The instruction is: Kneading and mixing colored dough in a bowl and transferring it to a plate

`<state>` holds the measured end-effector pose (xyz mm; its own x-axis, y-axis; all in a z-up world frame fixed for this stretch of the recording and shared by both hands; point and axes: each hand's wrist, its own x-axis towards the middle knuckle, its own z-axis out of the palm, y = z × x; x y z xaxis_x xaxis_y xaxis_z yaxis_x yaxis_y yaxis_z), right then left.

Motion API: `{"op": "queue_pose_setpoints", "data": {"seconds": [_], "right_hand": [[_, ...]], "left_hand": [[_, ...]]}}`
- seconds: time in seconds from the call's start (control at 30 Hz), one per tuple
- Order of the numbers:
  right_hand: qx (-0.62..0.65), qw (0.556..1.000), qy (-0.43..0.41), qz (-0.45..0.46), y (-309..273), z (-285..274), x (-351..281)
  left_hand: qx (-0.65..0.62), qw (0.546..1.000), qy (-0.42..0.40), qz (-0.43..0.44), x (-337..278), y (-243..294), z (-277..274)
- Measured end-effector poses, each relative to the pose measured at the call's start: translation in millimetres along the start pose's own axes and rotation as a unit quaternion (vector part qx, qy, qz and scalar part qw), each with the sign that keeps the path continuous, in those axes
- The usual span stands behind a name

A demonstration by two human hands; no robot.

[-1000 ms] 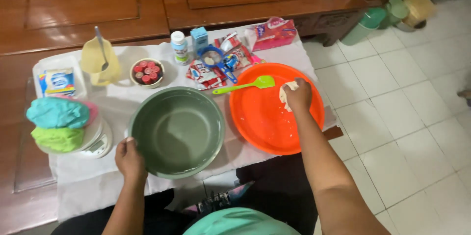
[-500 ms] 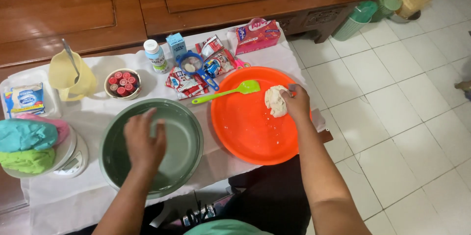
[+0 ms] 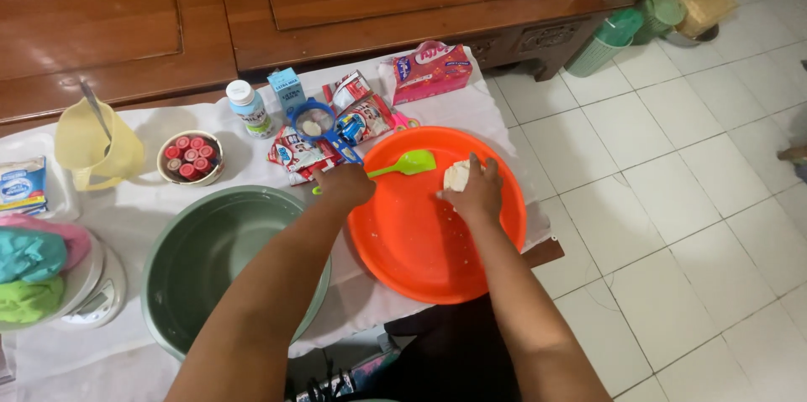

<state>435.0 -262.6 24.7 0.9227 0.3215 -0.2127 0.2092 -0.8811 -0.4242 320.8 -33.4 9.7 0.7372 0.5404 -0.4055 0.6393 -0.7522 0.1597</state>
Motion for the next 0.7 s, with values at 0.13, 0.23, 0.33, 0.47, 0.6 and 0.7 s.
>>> {"op": "queue_pose_setpoints", "data": {"seconds": [0.13, 0.23, 0.33, 0.47, 0.6, 0.7], "right_hand": [[0.000, 1.000, 0.002, 0.007, 9.5, 14.8, 9.4], [-0.022, 1.000, 0.010, 0.002, 16.5, 20.5, 14.6], [-0.019, 1.000, 0.014, -0.003, 16.5, 16.2, 10.4], [-0.005, 0.999, 0.042, -0.018, 20.7, 15.6, 9.7], [0.022, 0.997, 0.067, -0.032, 24.7, 19.4, 11.9], [0.024, 0.995, 0.087, -0.046, 31.2, 23.1, 12.2]], "left_hand": [[-0.044, 0.997, -0.065, -0.019, 20.5, 4.5, -1.6], [-0.049, 0.991, -0.113, -0.052, 23.6, 2.7, -2.4], [-0.040, 0.994, -0.101, -0.005, 33.5, -12.8, 12.3], [-0.130, 0.983, -0.121, 0.056, 37.0, -20.4, 24.1], [-0.493, 0.825, -0.275, -0.010, 16.7, -21.5, 10.9], [-0.578, 0.770, -0.268, -0.032, -14.0, -18.6, -0.7]]}}
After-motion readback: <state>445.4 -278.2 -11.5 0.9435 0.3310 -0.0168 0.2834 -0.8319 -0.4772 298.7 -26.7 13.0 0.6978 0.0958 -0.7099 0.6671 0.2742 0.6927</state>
